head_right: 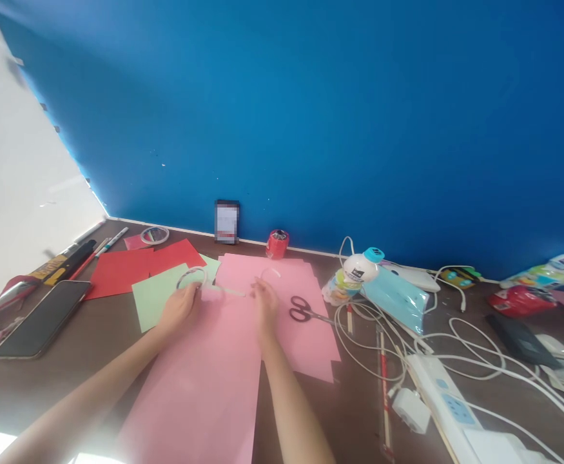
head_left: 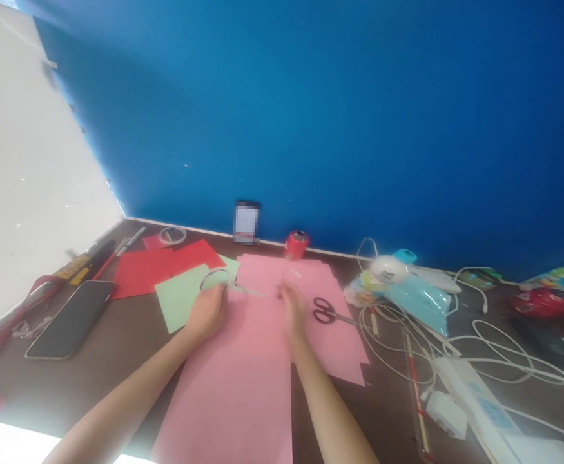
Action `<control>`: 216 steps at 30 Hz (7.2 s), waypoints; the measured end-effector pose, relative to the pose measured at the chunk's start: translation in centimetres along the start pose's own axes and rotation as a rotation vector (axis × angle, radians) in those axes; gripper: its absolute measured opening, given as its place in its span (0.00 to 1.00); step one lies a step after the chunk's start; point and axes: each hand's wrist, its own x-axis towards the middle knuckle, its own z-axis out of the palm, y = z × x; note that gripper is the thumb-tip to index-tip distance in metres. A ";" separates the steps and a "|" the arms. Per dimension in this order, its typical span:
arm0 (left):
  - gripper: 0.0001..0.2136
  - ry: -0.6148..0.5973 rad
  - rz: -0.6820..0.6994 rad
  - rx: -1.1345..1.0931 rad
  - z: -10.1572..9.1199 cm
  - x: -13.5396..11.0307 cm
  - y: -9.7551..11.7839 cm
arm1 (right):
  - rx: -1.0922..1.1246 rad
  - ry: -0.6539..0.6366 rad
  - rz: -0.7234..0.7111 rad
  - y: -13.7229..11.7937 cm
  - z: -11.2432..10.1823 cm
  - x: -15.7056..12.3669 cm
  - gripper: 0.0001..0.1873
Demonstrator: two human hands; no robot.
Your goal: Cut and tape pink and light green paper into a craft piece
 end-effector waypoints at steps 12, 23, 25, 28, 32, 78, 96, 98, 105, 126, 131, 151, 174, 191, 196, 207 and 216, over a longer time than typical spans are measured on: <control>0.12 0.131 -0.583 0.263 -1.7 1.7 -7.3 | -0.161 0.280 -0.153 0.5 -2.4 1.7 0.10; 0.19 0.328 -0.549 0.323 -2.7 1.2 -11.4 | -0.385 0.005 -0.265 1.0 -2.1 0.8 0.11; 0.20 0.313 -0.429 0.284 -2.4 1.3 -10.7 | -0.384 0.001 -0.262 1.0 -2.1 0.8 0.11; 0.20 0.196 -0.426 0.258 -2.2 1.4 -9.4 | -0.370 -0.006 -0.244 1.0 -2.1 1.0 0.11; 0.24 0.031 -0.477 0.240 -2.2 1.5 -8.7 | -0.366 -0.045 -0.215 0.9 -2.1 1.0 0.11; 0.18 -0.218 0.355 -0.518 -1.0 -0.4 -1.3 | -0.231 -0.418 -0.022 0.8 0.5 -0.9 0.09; 0.12 -0.182 -0.184 -1.040 -1.2 0.6 -2.5 | -0.173 -0.389 0.037 -0.6 0.4 -0.8 0.08; 0.11 -0.160 -0.198 -1.053 -1.4 0.7 -2.6 | -0.175 -0.372 0.061 -0.6 0.3 -0.7 0.09; 0.14 -0.117 -0.206 -0.943 -1.6 0.6 -2.4 | -0.090 -0.397 0.102 -0.5 0.5 -1.0 0.17; 0.15 -0.192 -0.304 -1.242 -1.8 0.7 -2.4 | -0.054 -0.364 0.138 -0.6 0.4 -0.6 0.12; 0.15 -0.170 -0.366 -1.225 -1.7 0.7 -2.4 | -0.040 -0.356 0.142 -0.5 0.3 -0.6 0.09; 0.13 -0.205 -0.398 -1.236 -1.8 0.6 -2.2 | -0.059 -0.444 0.094 -1.4 0.1 -0.8 0.04; 0.14 -0.183 -0.250 -0.979 -1.7 0.8 -2.2 | -0.160 -0.478 0.093 -1.0 0.5 -1.0 0.09; 0.15 -0.239 -0.252 -0.953 -1.8 0.9 -2.1 | -0.192 -0.510 0.011 -1.1 0.6 -1.3 0.07; 0.13 -0.281 -0.309 -0.933 -1.9 0.8 -1.7 | -0.178 -0.531 -0.010 -1.3 0.7 -1.4 0.06; 0.11 -0.328 -0.237 -0.877 -2.1 0.6 -1.0 | -0.314 -0.674 0.063 -2.2 1.5 -2.5 0.09; 0.12 -0.376 -0.199 -0.929 -1.9 0.5 -0.7 | -0.352 -0.690 0.033 -2.1 1.2 -2.4 0.07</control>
